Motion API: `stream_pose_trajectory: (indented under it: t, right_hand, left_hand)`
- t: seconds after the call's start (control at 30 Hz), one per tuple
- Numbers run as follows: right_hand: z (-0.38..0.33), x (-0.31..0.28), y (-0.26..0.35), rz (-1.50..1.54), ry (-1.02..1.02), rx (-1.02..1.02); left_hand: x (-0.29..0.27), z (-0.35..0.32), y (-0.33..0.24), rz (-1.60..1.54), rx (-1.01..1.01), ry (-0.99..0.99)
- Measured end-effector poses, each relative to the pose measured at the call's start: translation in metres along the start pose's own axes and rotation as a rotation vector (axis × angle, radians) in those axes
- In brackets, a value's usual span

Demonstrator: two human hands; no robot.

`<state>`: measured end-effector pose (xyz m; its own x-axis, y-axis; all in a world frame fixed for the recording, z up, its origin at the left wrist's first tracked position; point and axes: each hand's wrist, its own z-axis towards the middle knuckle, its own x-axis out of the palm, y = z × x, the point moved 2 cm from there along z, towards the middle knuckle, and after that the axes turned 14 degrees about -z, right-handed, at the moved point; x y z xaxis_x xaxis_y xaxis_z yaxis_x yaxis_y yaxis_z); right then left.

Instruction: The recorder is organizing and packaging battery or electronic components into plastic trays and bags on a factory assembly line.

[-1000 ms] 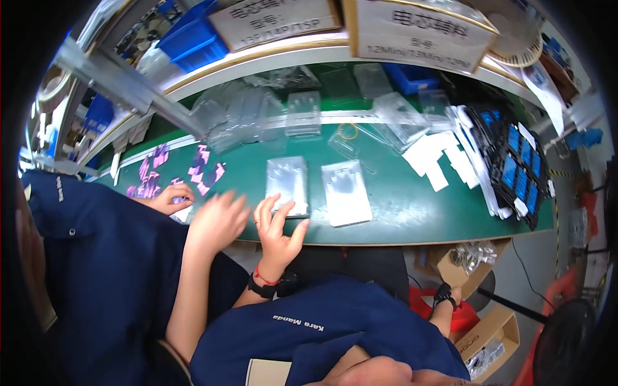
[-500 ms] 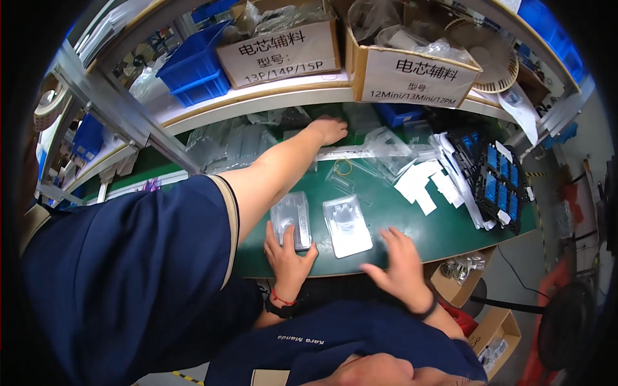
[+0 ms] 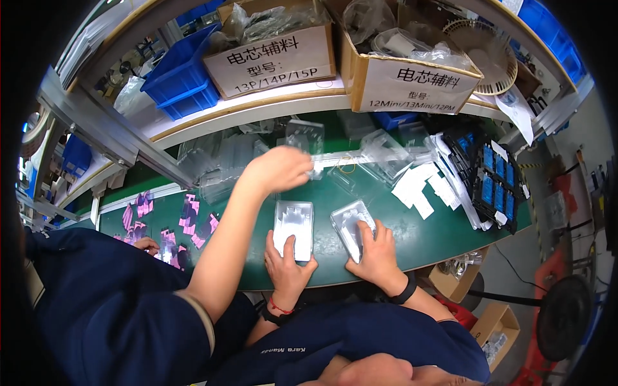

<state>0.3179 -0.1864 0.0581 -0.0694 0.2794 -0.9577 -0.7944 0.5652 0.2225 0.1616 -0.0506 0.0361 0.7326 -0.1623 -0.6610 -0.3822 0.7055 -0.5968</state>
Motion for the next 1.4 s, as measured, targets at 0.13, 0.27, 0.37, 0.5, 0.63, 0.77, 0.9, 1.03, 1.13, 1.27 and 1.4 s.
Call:
stream_pose_trajectory:
  t: [0.13,0.27,0.37,0.5,0.63,0.77,0.9,1.03,1.13,1.27,1.4]
  right_hand:
    - [-0.008,-0.008,-0.013,0.058,0.006,0.011]
    - [-0.012,-0.019,-0.033,0.147,-0.042,0.001]
    - [0.011,-0.039,-0.035,0.117,-0.136,-0.022]
    - [0.080,-0.043,-0.032,0.002,-0.242,-0.002]
    - [0.173,-0.032,-0.011,-0.076,-0.065,0.084]
    - [0.242,0.001,0.006,-0.254,0.162,0.216]
    - [0.268,0.044,0.016,-0.299,0.173,0.199]
    - [0.259,0.032,0.001,-0.347,0.037,0.149]
    - [0.215,0.000,0.008,-0.110,0.024,0.025]
    - [0.115,-0.025,0.042,-0.188,0.216,-0.277]
    - [0.102,-0.014,0.034,-0.079,0.321,-0.230]
  left_hand:
    - [0.006,0.002,-0.001,-0.036,0.070,-0.043]
    - [0.021,-0.003,-0.001,-0.039,0.043,-0.013]
    - [0.020,-0.006,-0.012,-0.082,0.110,-0.014]
    - [0.026,-0.010,-0.013,-0.122,0.135,0.018]
    - [0.019,-0.015,-0.017,-0.106,0.108,0.045]
    - [0.028,-0.018,-0.009,-0.306,0.058,-0.003]
    - [0.022,-0.017,-0.005,-0.304,0.068,-0.009]
    - [0.026,-0.006,-0.006,-0.225,0.085,0.137]
    - [0.024,-0.008,-0.003,-0.219,0.060,0.119]
    - [0.026,-0.002,-0.001,-0.193,0.083,0.118]
    - [0.027,0.002,-0.003,-0.234,0.055,0.164]
